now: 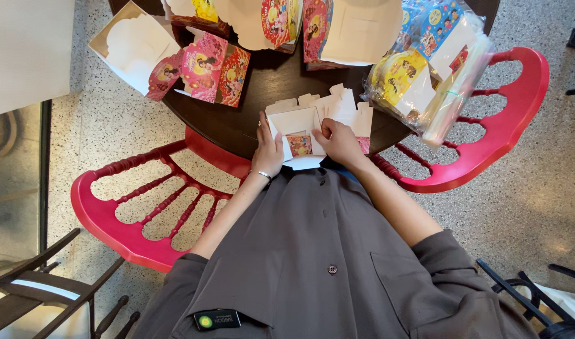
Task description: The person assembles small flat-packed paper boxes by folding and tucking flaps to form a three-dimensional container. The person handles multiple boxes one at a time, folding each into shape and placing them on the table.
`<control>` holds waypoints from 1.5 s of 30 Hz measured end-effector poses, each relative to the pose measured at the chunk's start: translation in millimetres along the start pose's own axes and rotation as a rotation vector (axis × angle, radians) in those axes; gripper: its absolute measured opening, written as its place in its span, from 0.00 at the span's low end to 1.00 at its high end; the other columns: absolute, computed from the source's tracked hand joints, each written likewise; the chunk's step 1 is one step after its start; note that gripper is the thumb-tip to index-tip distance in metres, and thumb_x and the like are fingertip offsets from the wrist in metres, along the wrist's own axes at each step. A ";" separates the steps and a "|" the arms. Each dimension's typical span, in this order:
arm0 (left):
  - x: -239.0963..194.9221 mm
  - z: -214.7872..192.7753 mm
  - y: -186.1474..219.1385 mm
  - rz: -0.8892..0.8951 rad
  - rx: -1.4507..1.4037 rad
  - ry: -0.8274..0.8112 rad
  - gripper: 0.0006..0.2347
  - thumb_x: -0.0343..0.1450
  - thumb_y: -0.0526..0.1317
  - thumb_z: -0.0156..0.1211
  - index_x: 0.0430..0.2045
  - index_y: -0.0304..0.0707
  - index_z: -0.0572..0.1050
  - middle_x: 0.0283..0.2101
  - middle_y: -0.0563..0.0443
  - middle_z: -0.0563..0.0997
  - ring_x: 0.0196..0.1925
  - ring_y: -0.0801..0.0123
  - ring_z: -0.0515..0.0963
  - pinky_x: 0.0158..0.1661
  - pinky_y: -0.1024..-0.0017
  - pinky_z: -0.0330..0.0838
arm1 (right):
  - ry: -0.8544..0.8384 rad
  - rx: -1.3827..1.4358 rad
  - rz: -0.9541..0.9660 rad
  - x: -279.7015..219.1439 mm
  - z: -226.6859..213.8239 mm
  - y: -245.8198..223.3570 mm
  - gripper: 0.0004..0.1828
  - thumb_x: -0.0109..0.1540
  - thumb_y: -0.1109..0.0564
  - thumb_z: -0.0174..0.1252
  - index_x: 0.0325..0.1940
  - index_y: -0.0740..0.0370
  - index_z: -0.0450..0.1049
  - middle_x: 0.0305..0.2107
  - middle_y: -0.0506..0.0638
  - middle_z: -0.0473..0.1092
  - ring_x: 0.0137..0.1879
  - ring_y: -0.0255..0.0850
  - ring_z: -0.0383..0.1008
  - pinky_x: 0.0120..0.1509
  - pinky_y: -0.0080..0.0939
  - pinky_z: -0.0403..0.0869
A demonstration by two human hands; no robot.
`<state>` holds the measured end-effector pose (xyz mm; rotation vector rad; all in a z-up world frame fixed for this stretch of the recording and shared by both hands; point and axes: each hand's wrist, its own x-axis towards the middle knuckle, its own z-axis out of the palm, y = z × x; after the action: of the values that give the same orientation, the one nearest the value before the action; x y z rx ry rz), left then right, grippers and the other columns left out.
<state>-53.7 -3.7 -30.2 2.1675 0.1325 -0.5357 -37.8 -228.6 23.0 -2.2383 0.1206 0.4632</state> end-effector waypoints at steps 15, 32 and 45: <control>-7.9 -22.7 4.6 0.243 0.004 0.041 0.43 0.74 0.57 0.57 0.75 0.32 0.38 0.73 0.25 0.55 0.74 0.36 0.59 0.70 0.51 0.56 | 0.133 0.308 0.018 -9.5 4.5 -3.8 0.19 0.69 0.50 0.62 0.30 0.65 0.67 0.21 0.48 0.64 0.28 0.33 0.60 0.32 0.38 0.63; -49.7 -38.6 10.0 0.385 -0.467 -0.112 0.09 0.69 0.42 0.68 0.32 0.34 0.84 0.78 0.30 0.51 0.81 0.42 0.46 0.74 0.55 0.47 | -0.170 0.421 -0.147 -49.9 -15.4 -0.4 0.10 0.60 0.56 0.65 0.42 0.63 0.82 0.71 0.57 0.55 0.65 0.47 0.68 0.65 0.48 0.72; -22.8 10.0 27.3 0.204 -0.553 0.387 0.12 0.67 0.37 0.72 0.19 0.34 0.72 0.76 0.32 0.56 0.78 0.42 0.59 0.72 0.57 0.57 | 0.121 0.476 0.130 -25.7 33.3 15.2 0.19 0.62 0.49 0.66 0.23 0.66 0.76 0.63 0.60 0.66 0.59 0.45 0.72 0.57 0.41 0.70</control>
<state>-69.9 -26.2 -5.7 1.6894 0.2358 0.0480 -74.8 -215.1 1.9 -1.7938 0.3989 0.3264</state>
